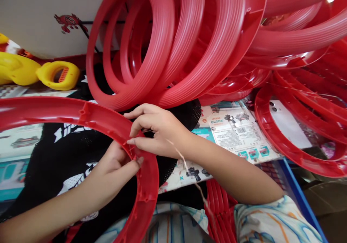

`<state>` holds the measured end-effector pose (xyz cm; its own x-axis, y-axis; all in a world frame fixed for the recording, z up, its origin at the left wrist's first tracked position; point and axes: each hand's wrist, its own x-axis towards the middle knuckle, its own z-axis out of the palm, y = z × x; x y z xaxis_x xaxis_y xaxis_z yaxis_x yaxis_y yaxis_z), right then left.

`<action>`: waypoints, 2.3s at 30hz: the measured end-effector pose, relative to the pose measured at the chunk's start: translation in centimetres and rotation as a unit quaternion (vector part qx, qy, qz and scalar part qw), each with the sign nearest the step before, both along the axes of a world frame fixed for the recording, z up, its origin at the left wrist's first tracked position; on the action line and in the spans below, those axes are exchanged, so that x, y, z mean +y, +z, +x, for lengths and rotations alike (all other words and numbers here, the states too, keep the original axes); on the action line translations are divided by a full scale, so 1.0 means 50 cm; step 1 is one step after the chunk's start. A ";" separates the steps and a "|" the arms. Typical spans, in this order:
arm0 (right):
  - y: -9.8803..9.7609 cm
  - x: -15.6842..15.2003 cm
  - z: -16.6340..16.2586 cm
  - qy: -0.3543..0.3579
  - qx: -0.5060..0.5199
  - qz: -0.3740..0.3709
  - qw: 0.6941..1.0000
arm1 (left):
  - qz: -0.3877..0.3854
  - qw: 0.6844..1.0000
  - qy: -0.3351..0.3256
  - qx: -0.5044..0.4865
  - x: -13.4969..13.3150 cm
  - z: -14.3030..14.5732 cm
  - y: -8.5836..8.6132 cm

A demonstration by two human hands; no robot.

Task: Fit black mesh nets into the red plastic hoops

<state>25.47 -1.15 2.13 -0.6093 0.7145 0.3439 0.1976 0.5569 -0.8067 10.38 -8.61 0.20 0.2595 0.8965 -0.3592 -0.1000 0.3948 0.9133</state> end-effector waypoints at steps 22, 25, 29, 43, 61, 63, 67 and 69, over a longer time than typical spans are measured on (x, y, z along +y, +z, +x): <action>0.022 0.003 0.003 0.077 -0.016 -0.012 0.997 | -0.057 0.989 -0.139 0.007 -0.017 -0.010 0.003; 0.016 0.004 0.003 0.080 -0.004 -0.071 0.994 | -0.070 0.986 -0.142 -0.054 -0.017 -0.011 0.010; 0.014 0.002 0.003 0.069 0.015 -0.101 0.992 | -0.072 0.985 -0.133 -0.085 -0.018 -0.016 0.015; 0.014 -0.005 0.000 0.034 0.045 -0.047 0.997 | 0.013 0.999 -0.017 -0.032 -0.001 -0.010 0.003; 0.019 0.003 0.001 0.069 0.022 -0.026 0.997 | -0.043 0.972 -0.228 -0.026 -0.010 -0.025 0.012; 0.015 0.004 -0.001 0.070 0.035 -0.051 0.996 | -0.054 0.972 -0.226 -0.040 -0.008 -0.023 0.017; 0.010 0.004 0.000 0.062 0.033 -0.072 0.995 | -0.062 0.971 -0.223 -0.053 -0.002 -0.019 0.024; 0.009 0.004 0.001 0.051 0.025 -0.054 0.997 | -0.073 0.969 -0.226 -0.071 -0.001 -0.018 0.024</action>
<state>25.54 -0.95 2.56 -0.6652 0.6841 0.2993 0.1030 0.4810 -0.8706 9.47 -8.65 1.41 0.6691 0.6228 -0.4055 -0.0073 0.5511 0.8344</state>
